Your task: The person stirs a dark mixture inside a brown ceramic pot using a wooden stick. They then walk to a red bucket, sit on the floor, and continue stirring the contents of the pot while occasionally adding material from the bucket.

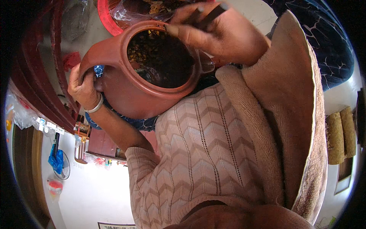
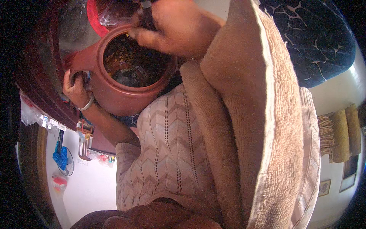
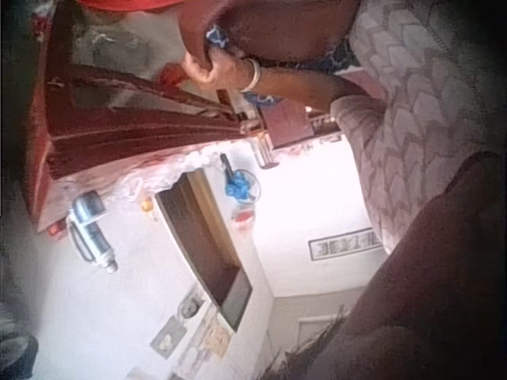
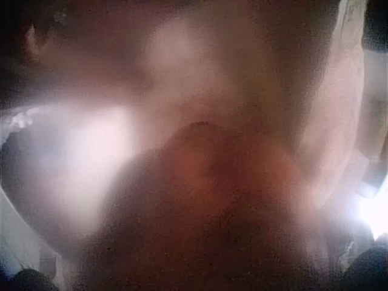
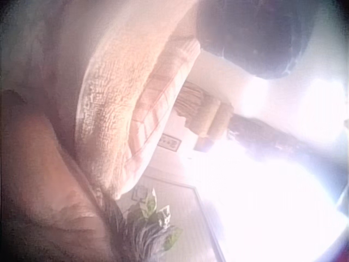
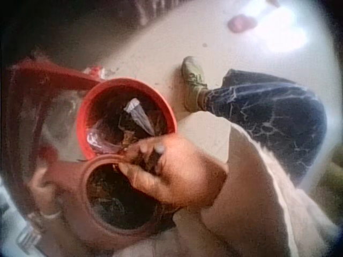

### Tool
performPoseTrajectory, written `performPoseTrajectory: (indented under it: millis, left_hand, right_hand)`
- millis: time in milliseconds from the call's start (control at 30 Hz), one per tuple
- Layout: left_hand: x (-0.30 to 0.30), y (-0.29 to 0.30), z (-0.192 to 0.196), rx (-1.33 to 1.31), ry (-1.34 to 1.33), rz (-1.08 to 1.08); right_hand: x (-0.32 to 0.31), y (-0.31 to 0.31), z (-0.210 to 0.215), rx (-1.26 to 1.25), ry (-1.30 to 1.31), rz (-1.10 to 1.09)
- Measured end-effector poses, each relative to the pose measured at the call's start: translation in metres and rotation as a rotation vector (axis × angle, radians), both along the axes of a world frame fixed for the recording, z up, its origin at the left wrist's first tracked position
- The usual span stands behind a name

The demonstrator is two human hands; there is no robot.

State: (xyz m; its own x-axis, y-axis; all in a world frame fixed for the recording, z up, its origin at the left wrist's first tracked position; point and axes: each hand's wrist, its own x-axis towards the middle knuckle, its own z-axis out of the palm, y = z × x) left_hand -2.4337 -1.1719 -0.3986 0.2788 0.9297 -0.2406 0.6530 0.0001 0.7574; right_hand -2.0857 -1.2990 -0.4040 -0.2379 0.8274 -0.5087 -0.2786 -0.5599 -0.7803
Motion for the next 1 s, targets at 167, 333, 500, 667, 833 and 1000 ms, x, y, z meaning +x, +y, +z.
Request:
performPoseTrajectory:
  millis: [167,333,500,667,833,1000]
  left_hand:
    - [0.003,0.0,0.002,0.04,0.063,-0.019]
    - [0.005,0.0,-0.004,0.067,0.028,-0.044]
    - [0.003,0.001,0.001,0.019,0.075,-0.001]
    - [-0.014,0.005,-0.008,-0.02,-0.027,-0.008]
    - [-0.03,0.005,-0.007,-0.093,-0.04,0.049]
    - [-0.007,-0.003,-0.009,0.043,0.029,0.17]
  right_hand:
    - [0.023,0.017,0.013,0.133,0.051,0.186]
    - [0.01,0.024,0.01,0.272,-0.322,0.317]
    - [0.018,0.018,-0.001,0.23,0.039,0.107]
    - [-0.033,-0.008,-0.03,0.311,-0.118,0.266]
    - [-0.054,-0.015,-0.042,0.598,-0.297,0.129]
    - [-0.043,-0.011,-0.03,0.51,-0.194,0.15]
